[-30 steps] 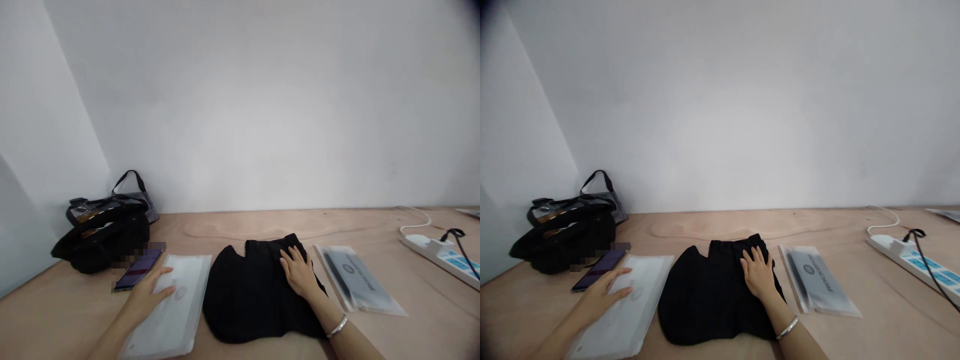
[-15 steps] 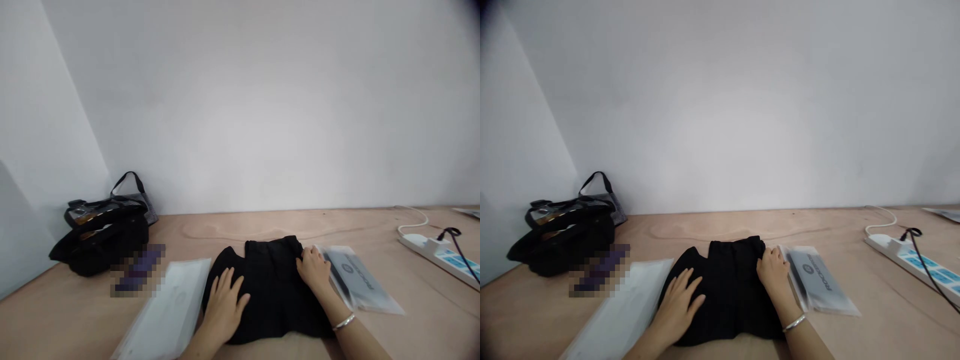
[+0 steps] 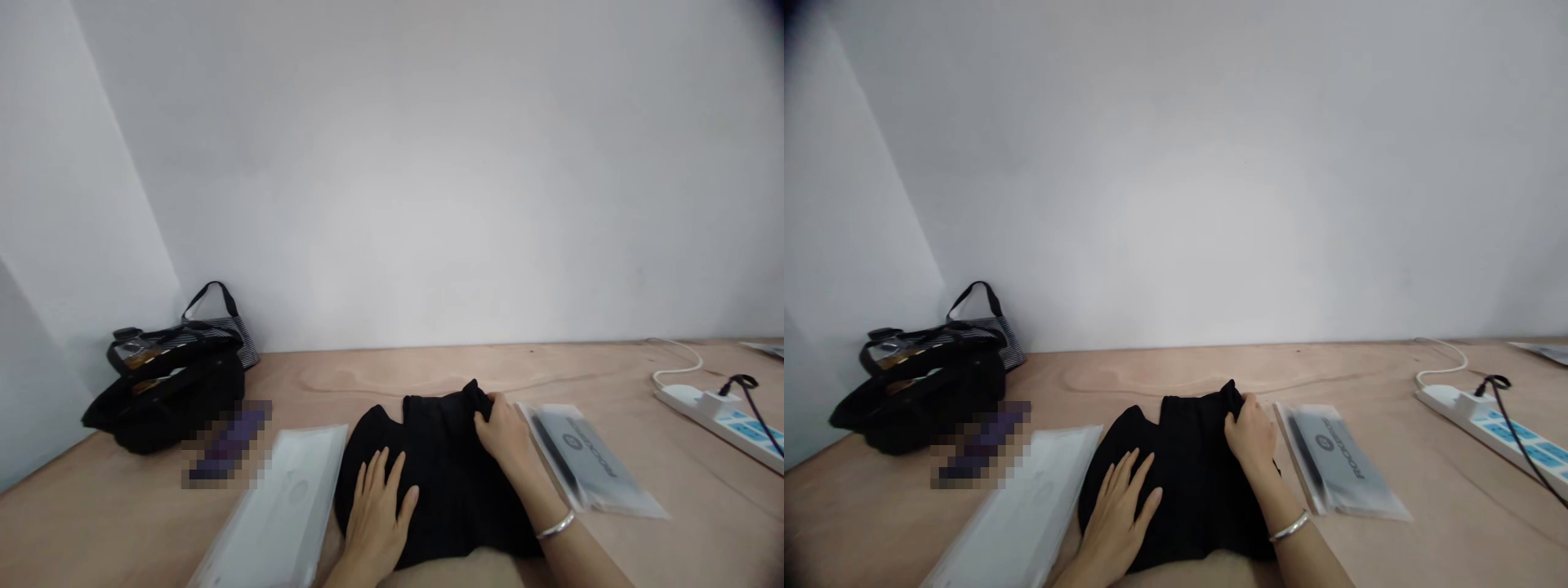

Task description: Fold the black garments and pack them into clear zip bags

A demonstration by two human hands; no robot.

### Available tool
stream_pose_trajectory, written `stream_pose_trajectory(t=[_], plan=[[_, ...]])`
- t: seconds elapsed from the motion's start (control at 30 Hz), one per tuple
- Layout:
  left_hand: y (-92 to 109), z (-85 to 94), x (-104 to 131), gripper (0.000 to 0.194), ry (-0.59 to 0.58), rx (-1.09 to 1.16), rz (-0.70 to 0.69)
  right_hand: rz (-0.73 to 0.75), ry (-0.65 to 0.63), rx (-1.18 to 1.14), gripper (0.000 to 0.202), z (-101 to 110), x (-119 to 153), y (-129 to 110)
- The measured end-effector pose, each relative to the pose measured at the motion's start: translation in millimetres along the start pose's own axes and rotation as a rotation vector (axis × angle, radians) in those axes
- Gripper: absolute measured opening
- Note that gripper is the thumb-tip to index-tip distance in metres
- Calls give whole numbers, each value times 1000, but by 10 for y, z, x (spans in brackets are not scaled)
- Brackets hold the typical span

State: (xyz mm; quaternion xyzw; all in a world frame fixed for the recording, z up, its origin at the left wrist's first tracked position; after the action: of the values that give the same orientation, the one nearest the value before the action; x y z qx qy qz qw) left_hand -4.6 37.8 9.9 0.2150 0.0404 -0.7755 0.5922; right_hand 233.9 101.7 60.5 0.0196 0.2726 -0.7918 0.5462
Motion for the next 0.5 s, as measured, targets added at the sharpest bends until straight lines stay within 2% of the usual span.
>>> stream_pose_trajectory(t=[0.13, 0.2, 0.3, 0.4, 0.5], plan=[[-53, -39, 2, 50, 3, 3, 57, 64, 29, -266, 39, -52, 152, -481], [-60, -53, 10, 52, -20, -15, 54, 198, 39, -373, 38, -136, 262, -751], [-50, -53, 21, 53, -46, -41, 32, 358, -60, -453, 35, -323, 423, -1013], [-42, -42, 23, 54, -41, -48, 22, 456, -156, -454, 23, -401, 476, -1052], [-42, -45, 15, 54, -23, -50, 22, 470, -162, -387, 23, -340, 353, -861]])
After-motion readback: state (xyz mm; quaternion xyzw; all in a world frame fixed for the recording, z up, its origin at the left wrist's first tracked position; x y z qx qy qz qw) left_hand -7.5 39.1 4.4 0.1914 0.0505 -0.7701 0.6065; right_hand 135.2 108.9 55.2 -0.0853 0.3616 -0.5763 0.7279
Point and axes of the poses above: each hand's wrist, its own x-axis away from the middle knuckle, its own z-axis out of the back of the hand, y = z × x, the point moved 6 cm from there along -x, towards the middle knuckle, and after that the axes turned 7 degrees about y, right-handed, at the moved point
